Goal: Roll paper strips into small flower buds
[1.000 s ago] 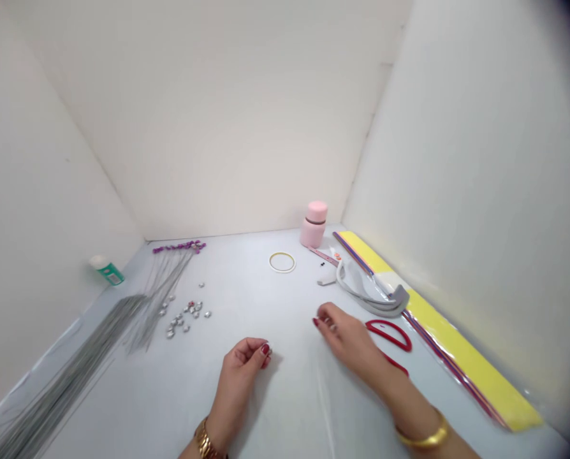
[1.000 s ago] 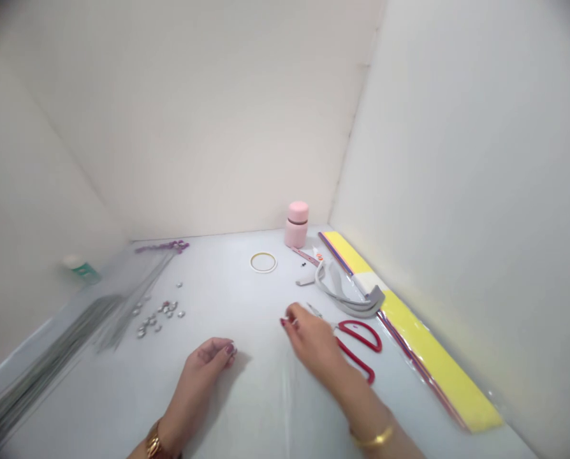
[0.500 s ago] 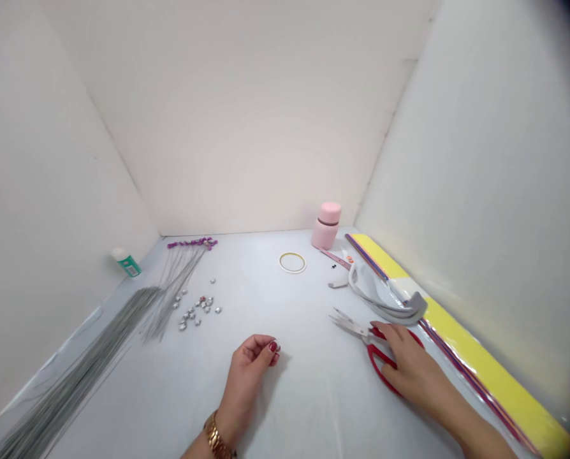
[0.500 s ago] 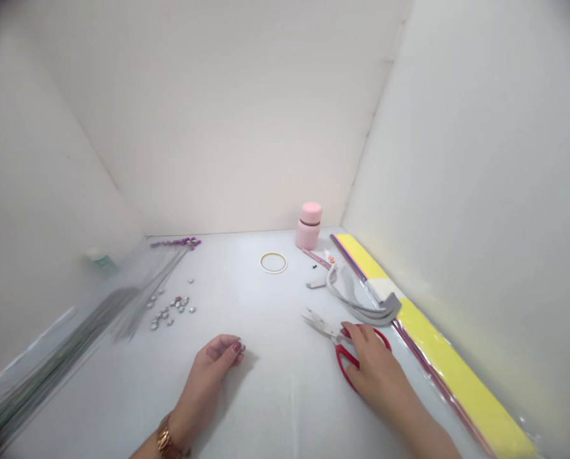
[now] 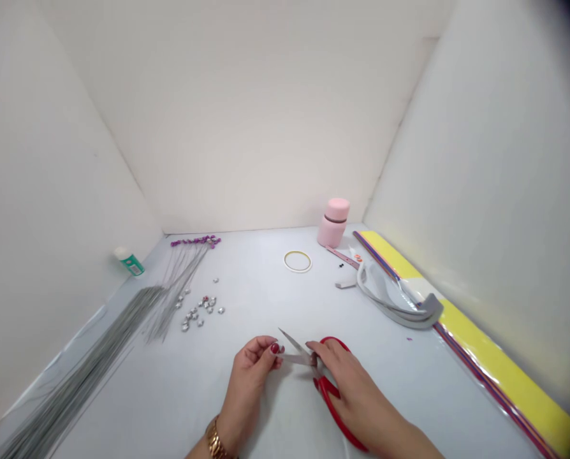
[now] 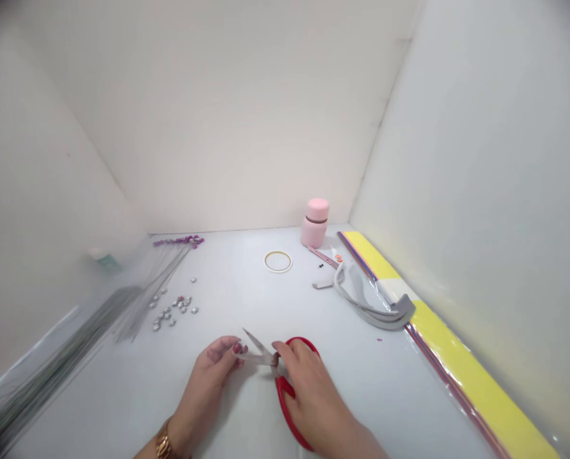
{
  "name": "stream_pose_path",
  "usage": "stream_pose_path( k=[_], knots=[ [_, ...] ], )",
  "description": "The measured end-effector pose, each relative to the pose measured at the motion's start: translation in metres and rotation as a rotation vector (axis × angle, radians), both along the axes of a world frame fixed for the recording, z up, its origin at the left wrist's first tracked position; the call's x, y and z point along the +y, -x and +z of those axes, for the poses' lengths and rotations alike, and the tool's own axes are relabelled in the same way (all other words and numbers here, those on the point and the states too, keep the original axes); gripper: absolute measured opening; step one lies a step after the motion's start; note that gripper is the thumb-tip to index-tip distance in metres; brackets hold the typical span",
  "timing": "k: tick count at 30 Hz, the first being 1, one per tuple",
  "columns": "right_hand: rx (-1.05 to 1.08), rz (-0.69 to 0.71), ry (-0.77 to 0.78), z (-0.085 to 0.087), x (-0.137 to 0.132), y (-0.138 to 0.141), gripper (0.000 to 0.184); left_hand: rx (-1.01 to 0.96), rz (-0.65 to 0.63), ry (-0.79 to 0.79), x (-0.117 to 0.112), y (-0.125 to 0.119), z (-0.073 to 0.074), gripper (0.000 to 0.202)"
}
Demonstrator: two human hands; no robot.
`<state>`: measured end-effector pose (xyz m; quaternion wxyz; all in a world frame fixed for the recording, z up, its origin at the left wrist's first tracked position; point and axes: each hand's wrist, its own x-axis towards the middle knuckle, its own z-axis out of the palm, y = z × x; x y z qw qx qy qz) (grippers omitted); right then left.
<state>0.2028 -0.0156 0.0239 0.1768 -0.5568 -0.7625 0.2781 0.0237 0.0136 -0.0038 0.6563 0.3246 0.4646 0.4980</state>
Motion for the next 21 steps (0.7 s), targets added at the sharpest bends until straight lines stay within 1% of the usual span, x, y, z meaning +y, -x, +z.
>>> stream_pose_path(
  k=[7, 15, 21],
  knots=[
    [0.033, -0.009, 0.012, 0.002, 0.000, 0.011, 0.037, 0.007, -0.078, -0.028, -0.003, -0.001, 0.005, 0.011],
    [0.065, -0.015, -0.005, 0.002, 0.000, 0.012, 0.033, 0.023, -0.079, -0.048, -0.004, 0.000, 0.005, 0.009],
    [0.070, 0.006, 0.012, 0.004, 0.001, 0.012, 0.032, 0.016, -0.085, -0.055, -0.003, 0.000, 0.006, 0.011]
  ],
)
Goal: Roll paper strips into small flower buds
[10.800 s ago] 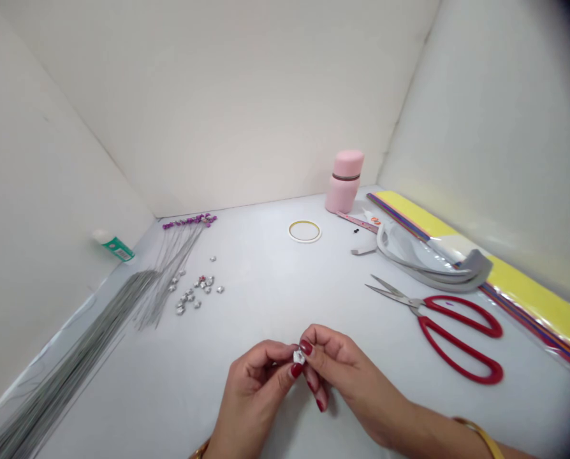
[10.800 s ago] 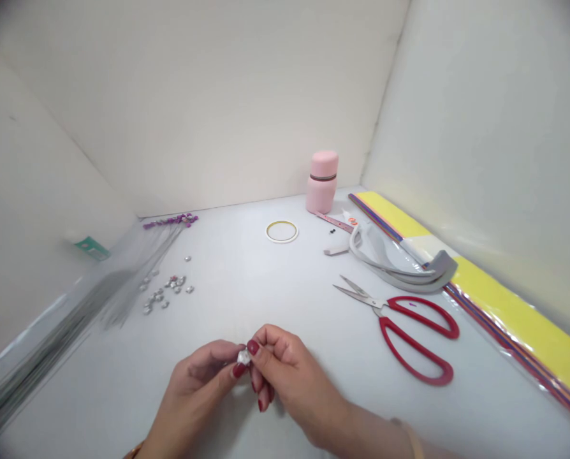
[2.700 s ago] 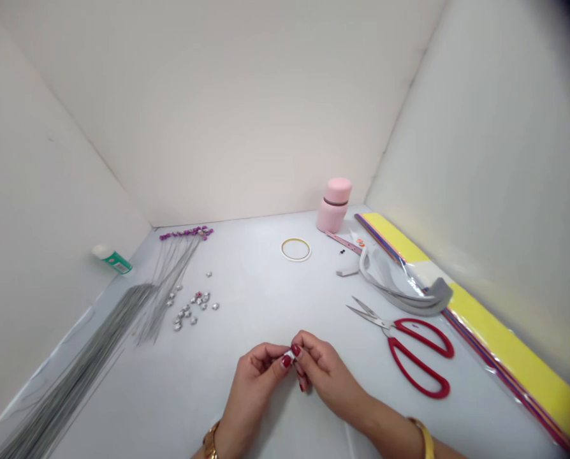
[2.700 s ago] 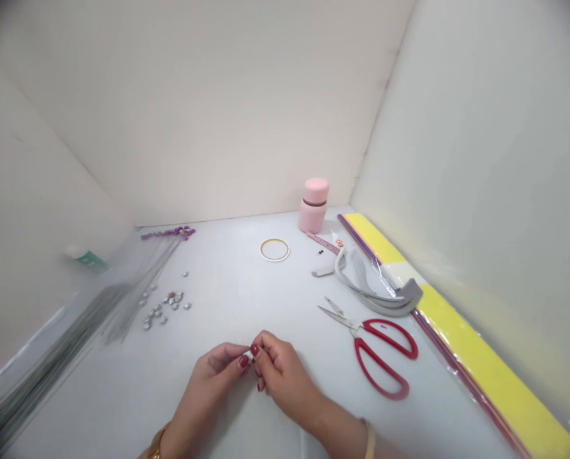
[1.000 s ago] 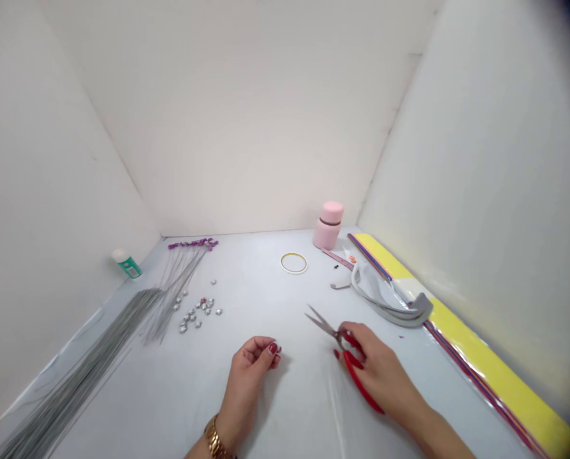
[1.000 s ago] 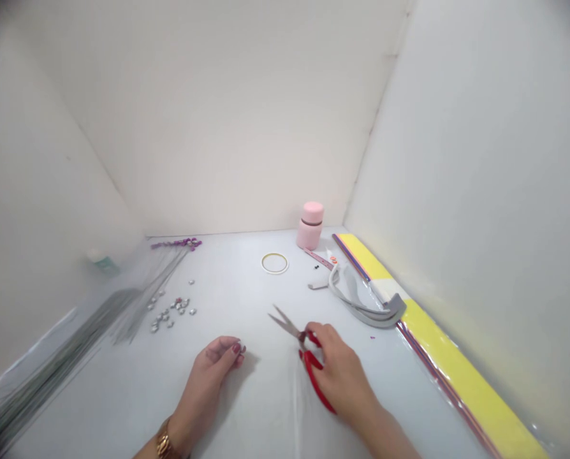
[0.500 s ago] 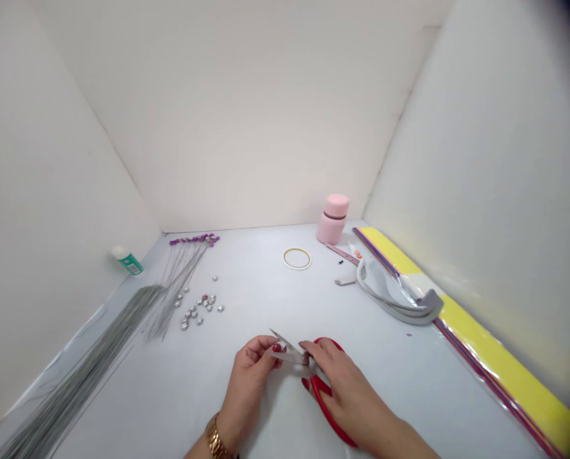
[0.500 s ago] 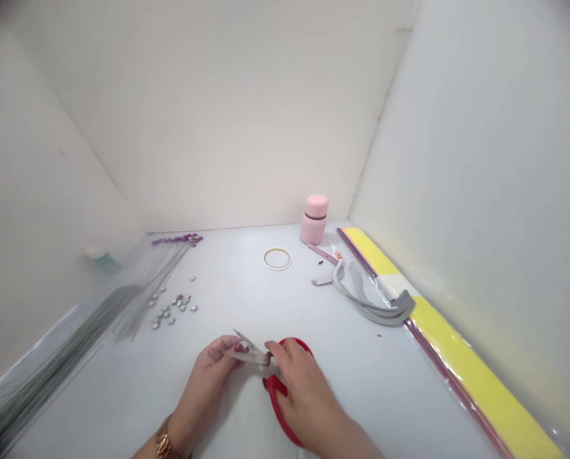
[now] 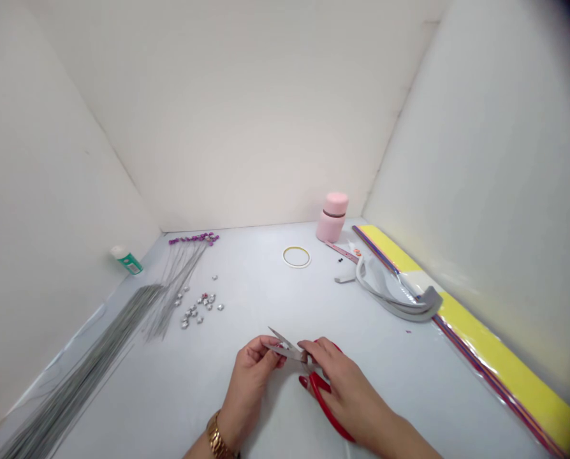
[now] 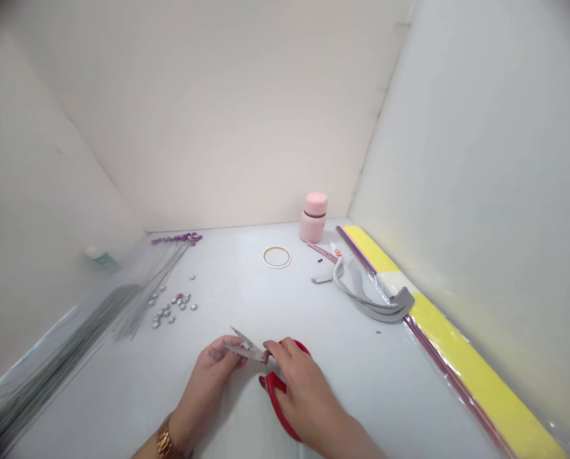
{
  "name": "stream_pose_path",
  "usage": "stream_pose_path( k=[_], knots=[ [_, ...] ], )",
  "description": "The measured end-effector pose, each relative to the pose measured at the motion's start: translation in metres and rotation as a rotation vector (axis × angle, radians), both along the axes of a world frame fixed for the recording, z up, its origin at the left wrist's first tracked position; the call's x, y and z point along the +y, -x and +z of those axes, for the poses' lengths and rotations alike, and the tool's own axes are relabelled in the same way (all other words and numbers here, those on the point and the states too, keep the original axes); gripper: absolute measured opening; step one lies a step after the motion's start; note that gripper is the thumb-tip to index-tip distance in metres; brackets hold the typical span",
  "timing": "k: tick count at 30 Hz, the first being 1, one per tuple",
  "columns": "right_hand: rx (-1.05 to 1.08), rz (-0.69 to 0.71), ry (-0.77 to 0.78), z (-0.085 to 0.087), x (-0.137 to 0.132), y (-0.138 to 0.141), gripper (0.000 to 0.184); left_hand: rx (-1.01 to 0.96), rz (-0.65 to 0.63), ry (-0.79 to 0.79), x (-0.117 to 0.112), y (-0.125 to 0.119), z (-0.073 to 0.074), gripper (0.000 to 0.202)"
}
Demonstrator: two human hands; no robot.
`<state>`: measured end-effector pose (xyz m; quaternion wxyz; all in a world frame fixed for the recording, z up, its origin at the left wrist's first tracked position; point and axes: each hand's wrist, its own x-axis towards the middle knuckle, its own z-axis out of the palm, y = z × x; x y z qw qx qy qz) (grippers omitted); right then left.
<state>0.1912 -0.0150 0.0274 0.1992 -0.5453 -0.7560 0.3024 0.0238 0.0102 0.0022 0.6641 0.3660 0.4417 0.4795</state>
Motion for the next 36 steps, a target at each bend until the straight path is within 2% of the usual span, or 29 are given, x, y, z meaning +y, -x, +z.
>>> stream_pose_path(
  k=[9, 36],
  knots=[
    [0.013, 0.010, -0.011, 0.0035, 0.0015, -0.0019, 0.026, -0.019, -0.007, -0.014, -0.0006, 0.0001, -0.0020, 0.008],
    [-0.039, 0.018, -0.031, -0.0036, 0.0000, -0.0047, 0.023, 0.015, -0.054, -0.051, 0.0018, 0.0011, -0.0072, 0.011]
  ],
)
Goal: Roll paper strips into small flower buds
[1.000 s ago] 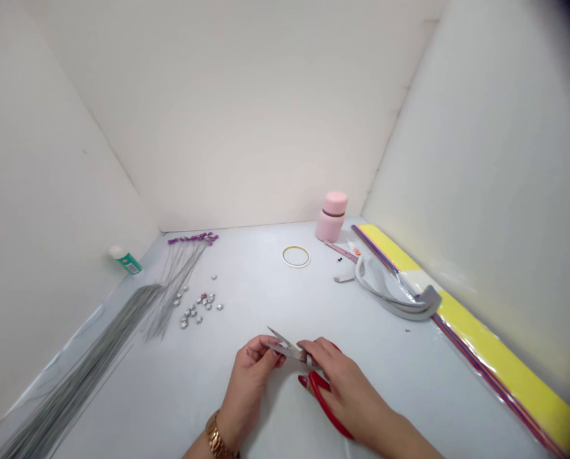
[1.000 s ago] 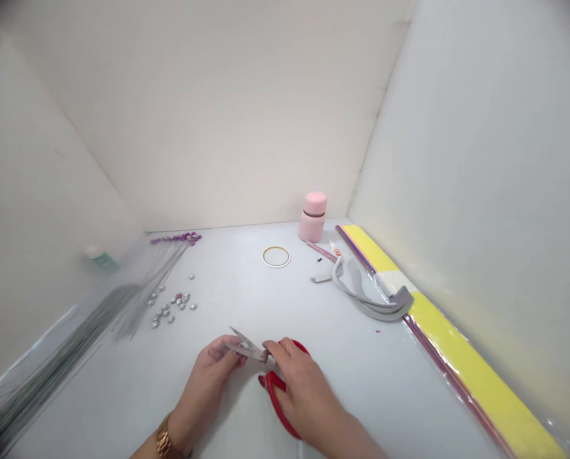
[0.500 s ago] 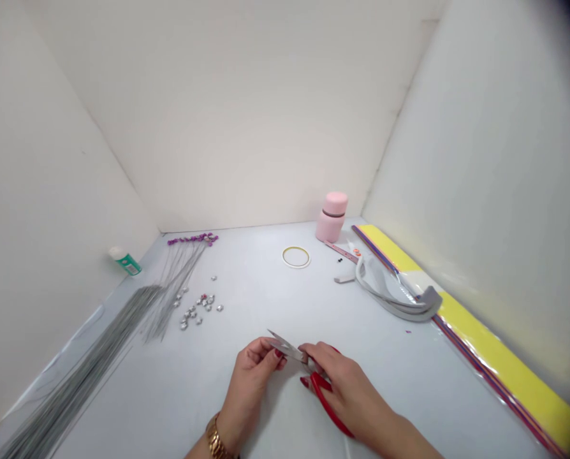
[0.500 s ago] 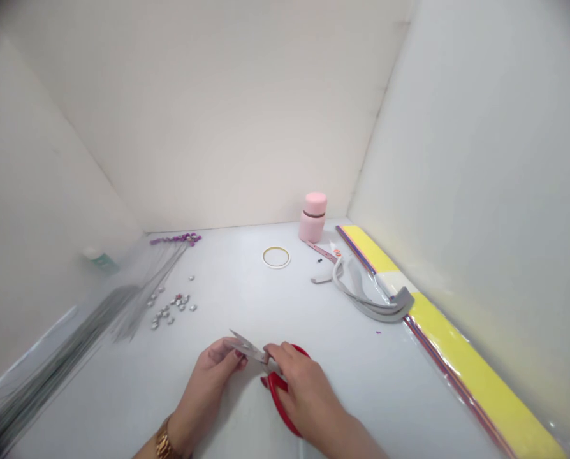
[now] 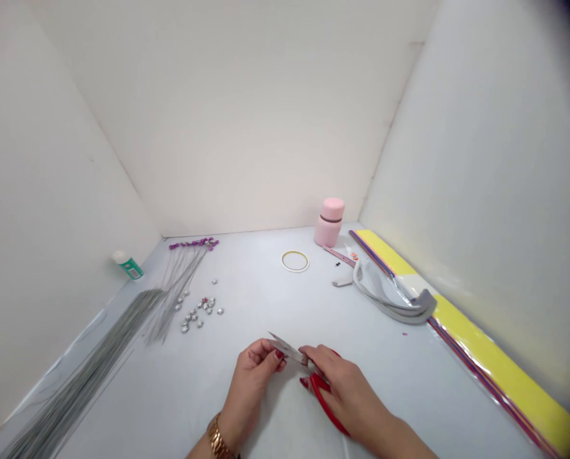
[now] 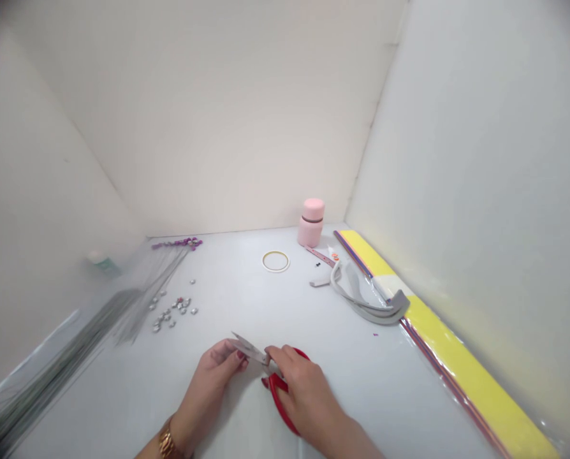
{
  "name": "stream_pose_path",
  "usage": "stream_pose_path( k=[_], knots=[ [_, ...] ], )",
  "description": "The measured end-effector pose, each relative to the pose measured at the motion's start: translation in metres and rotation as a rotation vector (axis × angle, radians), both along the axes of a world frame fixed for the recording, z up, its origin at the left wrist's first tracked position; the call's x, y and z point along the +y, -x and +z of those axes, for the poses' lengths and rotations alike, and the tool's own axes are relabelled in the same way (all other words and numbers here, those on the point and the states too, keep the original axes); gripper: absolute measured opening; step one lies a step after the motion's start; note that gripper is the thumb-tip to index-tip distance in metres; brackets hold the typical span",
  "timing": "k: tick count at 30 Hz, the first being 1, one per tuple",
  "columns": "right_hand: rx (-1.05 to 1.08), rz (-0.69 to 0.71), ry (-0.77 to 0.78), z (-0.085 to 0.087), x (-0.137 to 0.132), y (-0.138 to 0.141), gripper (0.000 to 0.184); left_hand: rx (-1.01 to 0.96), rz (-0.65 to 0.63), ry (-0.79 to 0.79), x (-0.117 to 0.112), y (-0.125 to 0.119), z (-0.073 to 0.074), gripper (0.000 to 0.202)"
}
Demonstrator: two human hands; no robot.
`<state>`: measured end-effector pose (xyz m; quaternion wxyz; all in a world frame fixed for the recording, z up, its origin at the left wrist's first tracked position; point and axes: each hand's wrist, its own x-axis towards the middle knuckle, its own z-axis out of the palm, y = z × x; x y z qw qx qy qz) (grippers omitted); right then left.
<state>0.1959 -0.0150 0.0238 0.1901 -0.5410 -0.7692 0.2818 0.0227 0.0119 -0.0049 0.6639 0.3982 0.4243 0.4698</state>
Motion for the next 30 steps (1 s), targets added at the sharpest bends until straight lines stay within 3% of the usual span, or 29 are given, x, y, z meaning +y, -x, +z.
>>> stream_pose_path(
  k=[7, 30],
  knots=[
    [-0.077, 0.005, 0.004, -0.0029, -0.0012, 0.0009, 0.029, -0.002, -0.017, -0.011, -0.0006, 0.0007, 0.0009, 0.011],
    [0.045, 0.042, 0.030, 0.0061, 0.0012, -0.0003, 0.028, 0.007, -0.046, 0.015, -0.0001, 0.0004, 0.0074, 0.010]
  ],
)
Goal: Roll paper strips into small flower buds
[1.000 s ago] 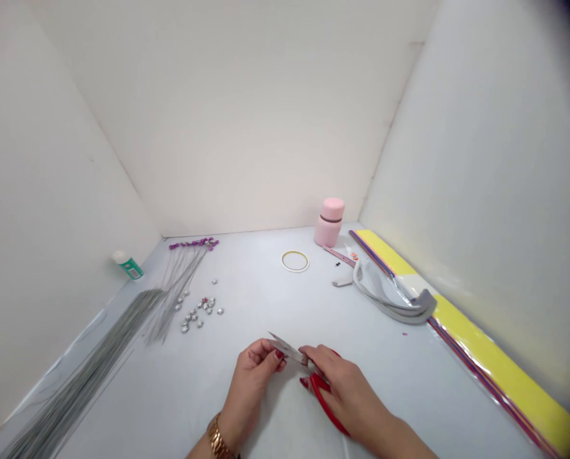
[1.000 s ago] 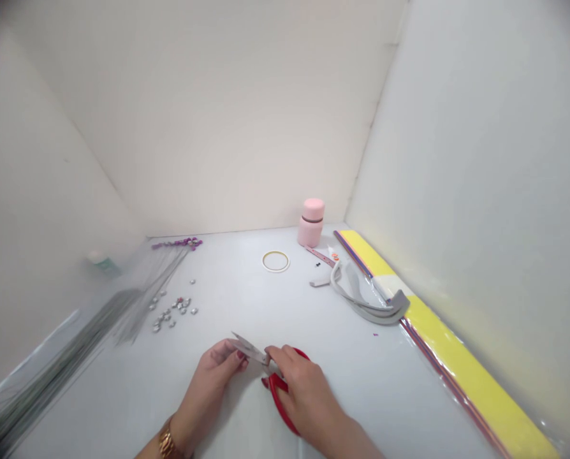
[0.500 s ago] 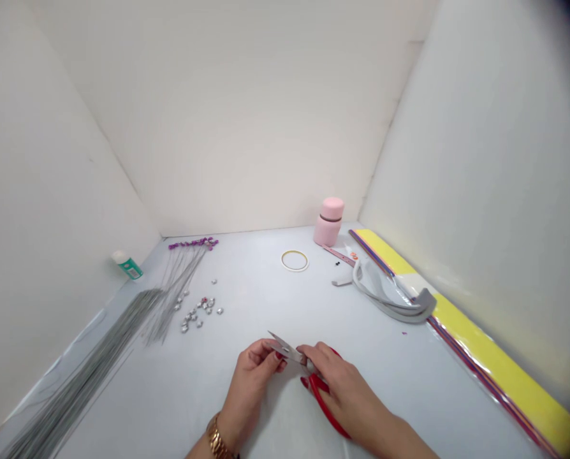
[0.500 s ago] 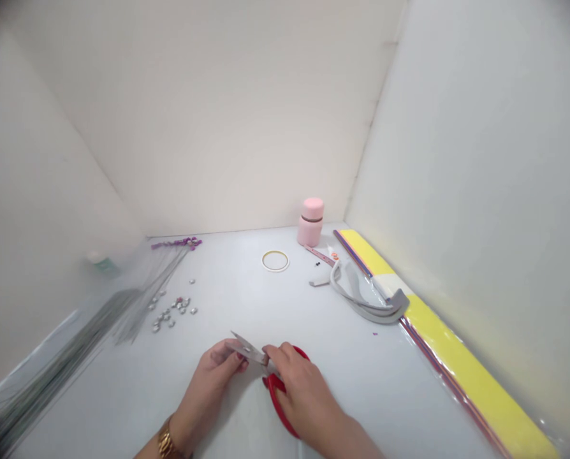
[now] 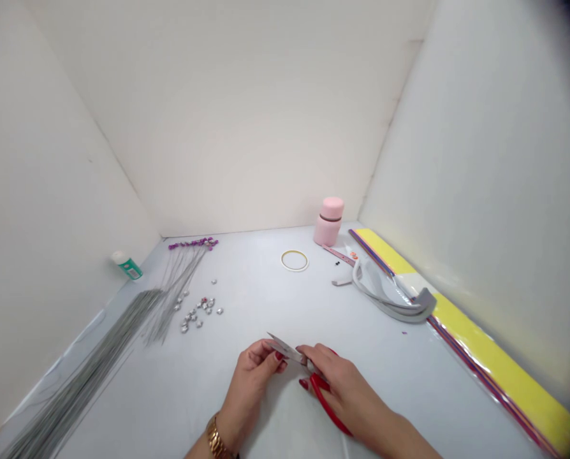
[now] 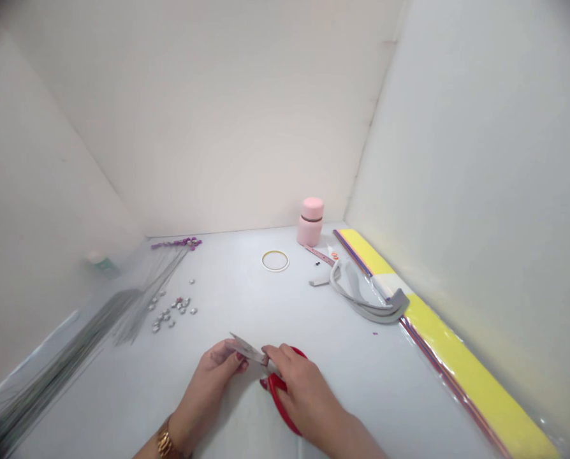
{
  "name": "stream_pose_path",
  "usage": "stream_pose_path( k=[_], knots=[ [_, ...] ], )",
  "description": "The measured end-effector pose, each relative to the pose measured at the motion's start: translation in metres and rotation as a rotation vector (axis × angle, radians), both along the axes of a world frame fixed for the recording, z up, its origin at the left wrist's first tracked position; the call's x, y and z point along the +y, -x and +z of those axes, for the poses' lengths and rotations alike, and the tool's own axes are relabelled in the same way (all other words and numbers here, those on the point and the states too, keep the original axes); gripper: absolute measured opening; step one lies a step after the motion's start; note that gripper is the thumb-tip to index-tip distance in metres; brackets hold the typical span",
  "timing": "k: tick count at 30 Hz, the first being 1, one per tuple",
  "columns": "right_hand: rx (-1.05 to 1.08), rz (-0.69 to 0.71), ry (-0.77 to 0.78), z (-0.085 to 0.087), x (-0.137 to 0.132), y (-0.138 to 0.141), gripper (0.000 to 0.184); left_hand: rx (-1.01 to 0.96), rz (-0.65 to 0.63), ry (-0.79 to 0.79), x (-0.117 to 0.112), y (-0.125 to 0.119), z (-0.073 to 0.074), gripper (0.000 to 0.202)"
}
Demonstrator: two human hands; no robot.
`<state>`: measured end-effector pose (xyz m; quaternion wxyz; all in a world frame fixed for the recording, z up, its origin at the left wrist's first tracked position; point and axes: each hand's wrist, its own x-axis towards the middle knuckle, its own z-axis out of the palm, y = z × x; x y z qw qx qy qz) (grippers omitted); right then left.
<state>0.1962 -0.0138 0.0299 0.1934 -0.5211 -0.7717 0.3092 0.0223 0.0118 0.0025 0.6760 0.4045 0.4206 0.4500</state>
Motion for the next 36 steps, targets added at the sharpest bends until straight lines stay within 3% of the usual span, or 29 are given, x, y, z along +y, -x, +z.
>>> stream_pose_path(
  k=[6, 9, 15, 18, 21, 25, 28, 30, 33, 36],
  knots=[
    [0.032, 0.005, -0.014, 0.000, 0.000, 0.001, 0.026, -0.011, 0.014, 0.013, 0.000, 0.001, -0.001, 0.009],
    [-0.018, -0.063, -0.069, -0.005, 0.005, -0.008, 0.029, -0.024, 0.027, 0.027, -0.001, 0.000, -0.003, 0.009],
    [-0.505, -0.493, -0.097, -0.023, 0.016, -0.074, 0.038, -0.047, 0.043, 0.047, -0.002, 0.000, -0.007, 0.010],
    [-0.651, -0.541, -0.090, -0.030, 0.013, -0.106, 0.041, -0.051, 0.052, 0.049, -0.001, 0.000, -0.007, 0.011],
    [-0.716, -0.507, -0.174, -0.029, 0.012, -0.118, 0.043, -0.047, 0.065, 0.049, -0.001, 0.000, -0.007, 0.011],
    [-0.647, -0.497, -0.249, -0.010, 0.014, -0.097, 0.034, -0.032, 0.090, 0.044, -0.002, 0.001, -0.009, 0.008],
    [-0.287, -0.384, -0.235, 0.006, 0.016, -0.058, 0.027, -0.032, 0.090, 0.049, -0.003, 0.000, -0.010, 0.006],
    [0.007, -0.212, -0.065, 0.013, 0.015, -0.029, 0.023, -0.037, 0.076, 0.056, -0.004, 0.000, -0.009, 0.006],
    [0.271, -0.072, 0.065, 0.013, 0.011, 0.008, 0.018, -0.053, 0.046, 0.056, -0.004, 0.000, -0.007, 0.008],
    [0.292, -0.064, -0.095, 0.005, 0.008, 0.024, 0.017, -0.068, 0.011, 0.054, -0.003, 0.000, -0.005, 0.009]
  ],
)
